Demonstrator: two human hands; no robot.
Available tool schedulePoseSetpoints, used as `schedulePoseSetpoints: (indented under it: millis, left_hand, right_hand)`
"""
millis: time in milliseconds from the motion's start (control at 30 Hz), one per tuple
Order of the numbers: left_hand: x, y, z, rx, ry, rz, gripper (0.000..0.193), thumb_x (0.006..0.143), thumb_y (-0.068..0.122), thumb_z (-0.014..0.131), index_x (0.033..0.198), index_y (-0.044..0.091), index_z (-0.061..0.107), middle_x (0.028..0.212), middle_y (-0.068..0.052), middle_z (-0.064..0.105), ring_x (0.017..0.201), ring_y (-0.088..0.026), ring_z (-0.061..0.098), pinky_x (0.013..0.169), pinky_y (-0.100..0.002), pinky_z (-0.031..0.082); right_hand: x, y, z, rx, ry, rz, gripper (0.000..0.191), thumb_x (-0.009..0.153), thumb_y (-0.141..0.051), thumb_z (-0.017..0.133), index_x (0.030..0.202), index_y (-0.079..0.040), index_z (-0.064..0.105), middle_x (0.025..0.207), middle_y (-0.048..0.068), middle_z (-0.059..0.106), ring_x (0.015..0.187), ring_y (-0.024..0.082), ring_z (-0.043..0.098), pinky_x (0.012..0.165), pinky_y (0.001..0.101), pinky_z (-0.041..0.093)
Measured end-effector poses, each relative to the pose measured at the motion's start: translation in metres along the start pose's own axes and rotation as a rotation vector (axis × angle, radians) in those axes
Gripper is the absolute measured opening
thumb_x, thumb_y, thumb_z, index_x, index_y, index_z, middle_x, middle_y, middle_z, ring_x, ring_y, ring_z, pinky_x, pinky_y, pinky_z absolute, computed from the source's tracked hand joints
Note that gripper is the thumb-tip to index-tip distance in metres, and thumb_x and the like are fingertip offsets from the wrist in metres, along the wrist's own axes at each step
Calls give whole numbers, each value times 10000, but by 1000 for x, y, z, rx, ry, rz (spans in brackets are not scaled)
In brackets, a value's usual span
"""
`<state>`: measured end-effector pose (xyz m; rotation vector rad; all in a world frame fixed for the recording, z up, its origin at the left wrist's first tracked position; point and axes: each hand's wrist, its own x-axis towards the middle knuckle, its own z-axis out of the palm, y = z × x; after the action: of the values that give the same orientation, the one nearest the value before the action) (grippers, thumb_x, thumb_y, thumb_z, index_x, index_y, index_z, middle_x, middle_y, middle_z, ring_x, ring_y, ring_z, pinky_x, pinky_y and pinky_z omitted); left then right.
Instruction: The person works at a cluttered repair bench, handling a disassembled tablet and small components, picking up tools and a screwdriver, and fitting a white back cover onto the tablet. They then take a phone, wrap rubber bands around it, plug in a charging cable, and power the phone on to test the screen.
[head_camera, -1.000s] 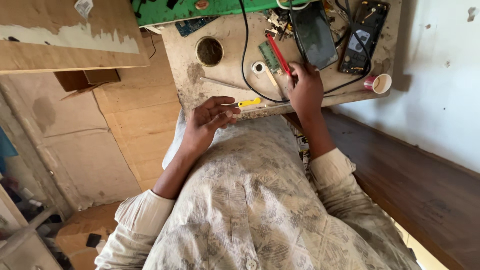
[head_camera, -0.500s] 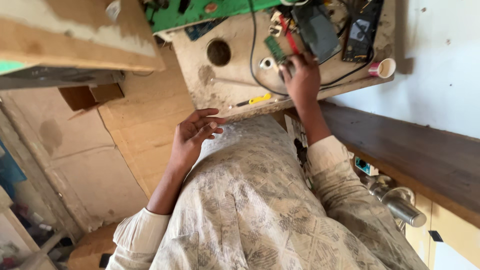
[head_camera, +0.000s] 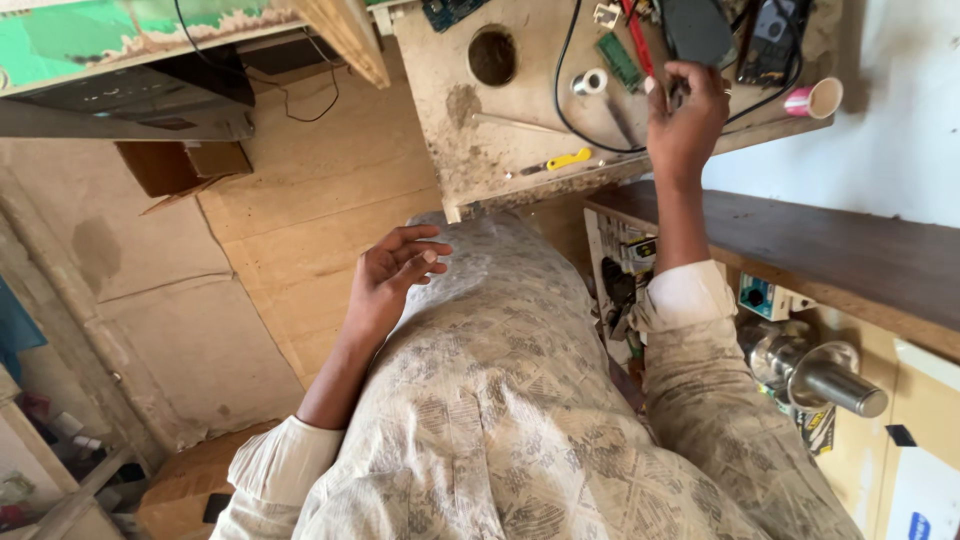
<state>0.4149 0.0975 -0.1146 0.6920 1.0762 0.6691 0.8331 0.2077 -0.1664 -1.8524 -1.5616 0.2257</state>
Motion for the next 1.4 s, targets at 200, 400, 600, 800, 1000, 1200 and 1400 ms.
schedulePoseSetpoints:
  millis: [200, 400, 600, 800, 1000, 1200, 1400]
  left_hand:
    - [-12, 1, -8, 77, -18, -21, 396, 964, 184, 684, 1317, 18, 619, 1112, -89, 774, 914, -131, 711, 787, -275, 525]
    - [-21, 10, -13, 139, -6, -10, 410, 956, 194, 694, 1324, 30, 620, 1097, -78, 773, 915, -127, 716, 782, -276, 523]
    - [-23, 12, -19, 91, 50, -14, 411, 961, 194, 692, 1328, 25, 617, 1093, -78, 777, 914, -129, 722, 774, -276, 517]
    - [-27, 16, -18, 75, 90, 27, 418, 964, 192, 693, 1336, 20, 608, 1108, -83, 773, 921, -127, 712, 810, -273, 529]
    - [-38, 19, -26, 24, 201, 47, 408, 957, 174, 689, 1329, 20, 619, 1124, -89, 765, 930, -126, 708, 808, -268, 523]
    - [-38, 14, -30, 25, 244, 66, 400, 966, 174, 683, 1324, 9, 618, 1121, -101, 766, 938, -129, 711, 799, -273, 530]
    - [-24, 24, -23, -3, 206, 71, 403, 969, 143, 678, 1337, -2, 605, 1132, -118, 754, 951, -145, 706, 813, -276, 537]
  right_hand:
    - [-22, -35, 32, -10, -72, -311, 533, 877, -12, 814, 1380, -18, 636, 1314, 199, 643, 1164, 345, 647, 946, 429, 571]
    - [-6, -13, 36, 365, 91, 100, 320, 997, -51, 808, 1296, -115, 712, 1173, 83, 741, 1007, 176, 775, 757, 294, 649]
    - [15, -58, 27, 589, 71, -125, 351, 1018, 87, 733, 1338, -48, 686, 1210, 111, 689, 1088, 205, 726, 915, 354, 648]
    - [64, -163, 105, 317, -132, -454, 391, 898, 76, 776, 1249, -63, 677, 1139, 138, 730, 915, 246, 755, 750, 316, 636]
    - [97, -204, 157, 249, -285, -548, 258, 916, 46, 712, 1157, -32, 665, 968, 171, 711, 828, 361, 709, 715, 459, 559]
    - [102, -204, 173, 242, -213, -606, 223, 939, -50, 807, 1095, -26, 650, 929, 170, 691, 790, 361, 683, 677, 452, 545]
    - [79, -169, 137, 312, -140, -501, 321, 974, -14, 793, 1257, -47, 645, 1124, 162, 688, 853, 241, 722, 701, 310, 601]
